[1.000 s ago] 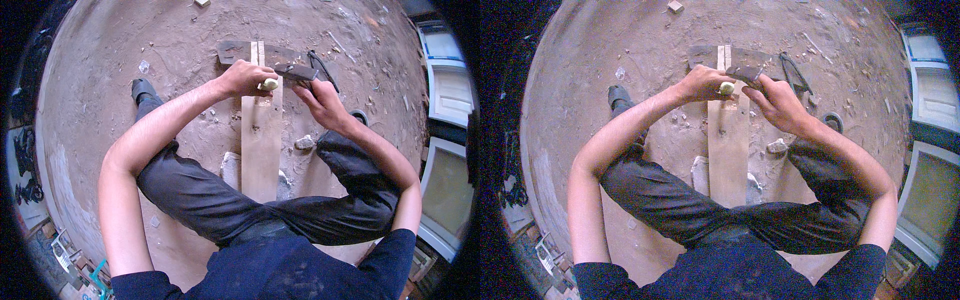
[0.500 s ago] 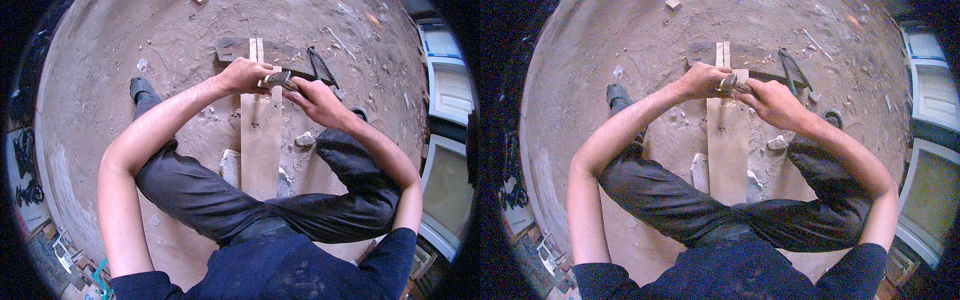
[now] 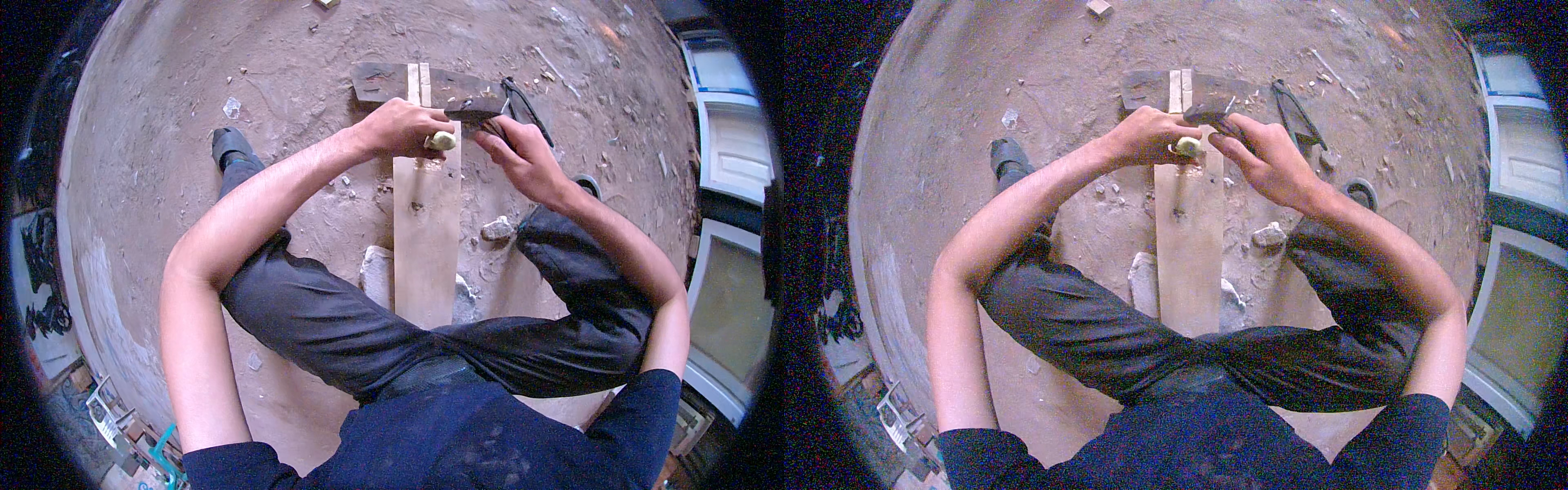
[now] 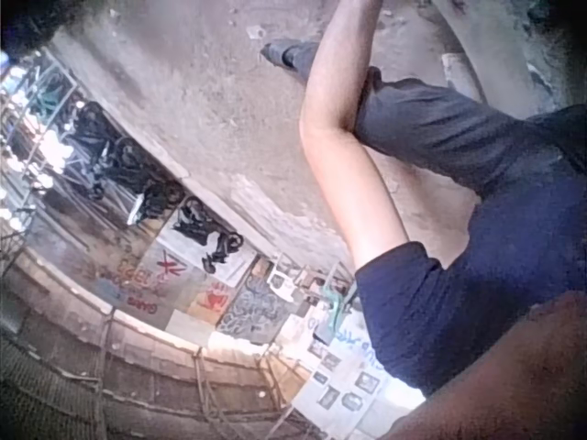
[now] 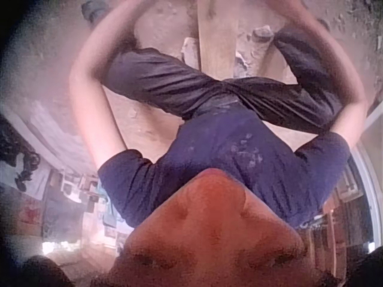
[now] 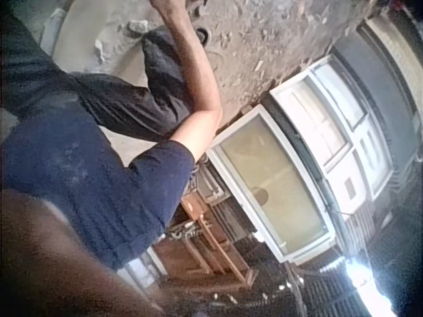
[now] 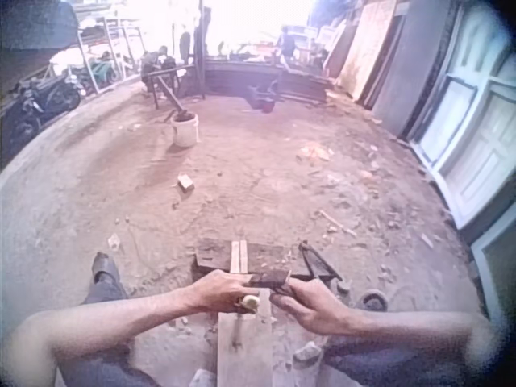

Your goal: The person uses a hammer and a chisel to carve out a section of a wooden plank while sitting on the floor.

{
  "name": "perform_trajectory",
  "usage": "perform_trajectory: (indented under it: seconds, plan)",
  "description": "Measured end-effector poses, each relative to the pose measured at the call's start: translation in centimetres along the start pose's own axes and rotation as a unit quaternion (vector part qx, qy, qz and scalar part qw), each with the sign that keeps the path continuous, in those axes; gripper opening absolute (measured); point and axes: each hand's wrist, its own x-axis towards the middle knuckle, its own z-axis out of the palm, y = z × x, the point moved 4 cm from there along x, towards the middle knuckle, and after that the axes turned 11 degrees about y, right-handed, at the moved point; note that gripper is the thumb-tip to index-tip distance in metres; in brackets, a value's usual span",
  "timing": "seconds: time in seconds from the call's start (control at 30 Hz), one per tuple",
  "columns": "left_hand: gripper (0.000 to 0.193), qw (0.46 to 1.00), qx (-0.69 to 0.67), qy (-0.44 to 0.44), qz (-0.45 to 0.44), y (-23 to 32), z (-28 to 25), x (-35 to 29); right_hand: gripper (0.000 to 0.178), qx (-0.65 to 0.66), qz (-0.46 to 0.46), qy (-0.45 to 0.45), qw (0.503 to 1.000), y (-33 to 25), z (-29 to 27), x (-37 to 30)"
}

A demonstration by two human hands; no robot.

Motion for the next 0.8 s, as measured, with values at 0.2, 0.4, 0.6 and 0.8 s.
perform_trajectory:
  seconds: [0.2,0.4,0.6,0.8]
  plan:
    - [0.033,1.0,0.014,-0.016,0.001,-0.4,-0.2,-0.2,0.025,-0.016,-0.006,-0.026,1.0,-0.9,-0.1,-0.5]
    - [0.036,1.0,0.02,0.003,-0.011,-0.3,-0.3,0.0,0.027,-0.003,-0.113,-0.003,0.994,-2.0,-0.5,-1.5]
    - [0.037,1.0,0.027,0.006,-0.003,0.0,-0.5,-0.2,0.029,-0.096,-0.025,-0.105,0.989,-1.4,1.1,-0.3]
    - [0.041,0.999,0.017,-0.001,-0.05,-0.2,-0.2,-0.1,0.029,-0.021,-0.155,0.005,0.988,-2.3,0.2,-1.1]
